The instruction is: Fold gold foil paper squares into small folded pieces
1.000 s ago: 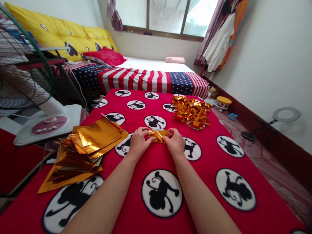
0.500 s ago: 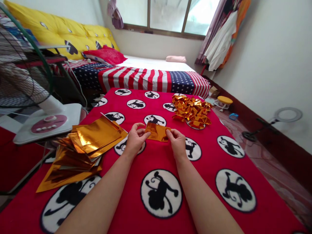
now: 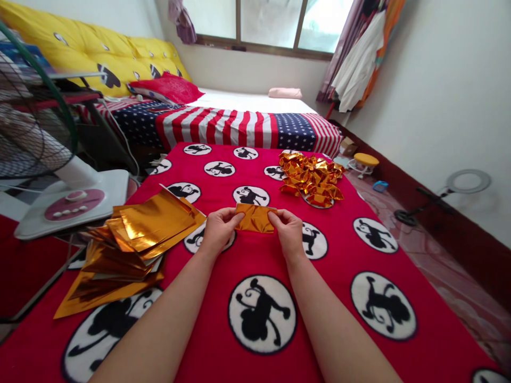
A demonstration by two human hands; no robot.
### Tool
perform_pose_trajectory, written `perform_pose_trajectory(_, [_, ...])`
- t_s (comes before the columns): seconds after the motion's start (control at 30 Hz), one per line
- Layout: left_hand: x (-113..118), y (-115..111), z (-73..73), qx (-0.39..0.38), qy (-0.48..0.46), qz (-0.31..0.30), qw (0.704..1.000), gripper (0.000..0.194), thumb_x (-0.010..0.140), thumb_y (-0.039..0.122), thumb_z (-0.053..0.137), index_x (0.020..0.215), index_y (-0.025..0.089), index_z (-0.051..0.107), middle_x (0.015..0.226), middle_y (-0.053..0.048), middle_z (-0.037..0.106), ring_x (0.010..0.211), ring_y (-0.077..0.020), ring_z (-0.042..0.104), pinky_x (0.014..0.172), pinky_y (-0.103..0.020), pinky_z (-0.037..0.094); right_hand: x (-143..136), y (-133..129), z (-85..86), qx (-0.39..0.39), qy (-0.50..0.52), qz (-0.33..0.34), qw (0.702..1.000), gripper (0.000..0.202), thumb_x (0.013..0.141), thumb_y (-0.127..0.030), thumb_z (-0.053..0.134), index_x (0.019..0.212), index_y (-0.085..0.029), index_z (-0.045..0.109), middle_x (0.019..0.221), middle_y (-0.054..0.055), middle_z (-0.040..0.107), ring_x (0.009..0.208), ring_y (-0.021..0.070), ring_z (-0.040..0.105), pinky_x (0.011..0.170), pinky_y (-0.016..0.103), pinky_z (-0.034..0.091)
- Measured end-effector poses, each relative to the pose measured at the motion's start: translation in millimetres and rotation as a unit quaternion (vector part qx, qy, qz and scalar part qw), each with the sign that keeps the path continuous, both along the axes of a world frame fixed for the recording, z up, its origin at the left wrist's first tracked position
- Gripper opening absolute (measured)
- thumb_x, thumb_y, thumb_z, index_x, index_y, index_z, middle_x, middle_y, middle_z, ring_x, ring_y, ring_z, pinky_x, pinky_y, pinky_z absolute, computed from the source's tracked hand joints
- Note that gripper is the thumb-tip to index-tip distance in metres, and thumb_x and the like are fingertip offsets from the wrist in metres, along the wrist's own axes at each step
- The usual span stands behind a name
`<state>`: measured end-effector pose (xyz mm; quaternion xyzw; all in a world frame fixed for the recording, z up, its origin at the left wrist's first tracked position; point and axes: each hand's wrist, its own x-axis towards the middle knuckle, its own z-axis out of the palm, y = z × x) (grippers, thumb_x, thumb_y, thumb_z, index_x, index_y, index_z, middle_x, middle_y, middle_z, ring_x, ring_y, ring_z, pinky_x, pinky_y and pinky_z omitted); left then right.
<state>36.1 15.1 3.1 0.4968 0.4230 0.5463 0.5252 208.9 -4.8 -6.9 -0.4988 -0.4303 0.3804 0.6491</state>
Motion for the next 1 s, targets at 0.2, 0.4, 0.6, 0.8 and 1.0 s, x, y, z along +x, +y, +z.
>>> perform_pose_trajectory(0.2, [0.8, -0.1, 2.0, 0.002, 0.015, 0.001, 1.000, 0.041, 0.056, 0.045, 0.084, 0.078, 0.013, 0.074, 0.075, -0.006, 0.074, 0.068, -0.0174, 0.066, 0.066, -0.026, 0.051, 0.0, -0.7, 0.2, 0.012, 0.006, -0.003, 1.000, 0.022, 0.071, -0.038, 0.073, 0.074, -0.016, 0.070, 0.069, 0.001, 0.067, 0.064, 0.0150, 0.060, 0.063, 0.027, 0.049])
perform_pose_trajectory(0.4, [0.7, -0.5, 2.4, 0.003, 0.020, 0.001, 1.000, 0.037, 0.056, 0.041, 0.084, 0.077, 0.013, 0.074, 0.071, -0.005, 0.074, 0.065, -0.0160, 0.065, 0.064, -0.025, 0.050, 0.0, -0.8, 0.0, 0.016, 0.000, -0.012, 1.000, 0.022, 0.071, -0.038, 0.074, 0.070, -0.017, 0.068, 0.066, 0.000, 0.064, 0.061, 0.0135, 0.057, 0.060, 0.025, 0.046])
perform_pose_trajectory(0.6, [0.7, -0.4, 2.1, 0.004, 0.019, 0.001, 1.000, 0.036, 0.056, 0.040, 0.084, 0.077, 0.013, 0.074, 0.072, -0.005, 0.074, 0.066, -0.0165, 0.065, 0.064, -0.025, 0.050, -0.1, -0.8, -0.1, 0.022, 0.006, -0.013, 1.000, 0.022, 0.071, -0.038, 0.074, 0.070, -0.017, 0.069, 0.065, -0.001, 0.063, 0.061, 0.0130, 0.055, 0.059, 0.025, 0.045])
perform_pose_trajectory(0.8, [0.4, -0.9, 1.8, 0.010, 0.026, -0.008, 1.000, 0.034, 0.060, 0.040, 0.083, 0.078, 0.013, 0.074, 0.074, -0.006, 0.074, 0.067, -0.0166, 0.065, 0.065, -0.025, 0.050, -0.9, -1.3, 0.5, 0.029, 0.024, -0.016, 0.999, 0.021, 0.071, -0.037, 0.074, 0.069, -0.016, 0.069, 0.064, -0.001, 0.063, 0.061, 0.0124, 0.055, 0.059, 0.024, 0.044])
perform_pose_trajectory(1.0, [0.8, -1.5, 1.1, 0.010, 0.039, -0.007, 0.999, 0.037, 0.060, 0.044, 0.082, 0.078, 0.013, 0.075, 0.076, -0.007, 0.075, 0.068, -0.0184, 0.066, 0.066, -0.026, 0.051, -0.9, -2.1, 1.4, 0.031, -0.005, -0.032, 0.999, 0.025, 0.072, -0.041, 0.072, 0.070, -0.017, 0.068, 0.066, 0.000, 0.064, 0.061, 0.0130, 0.055, 0.060, 0.025, 0.045])
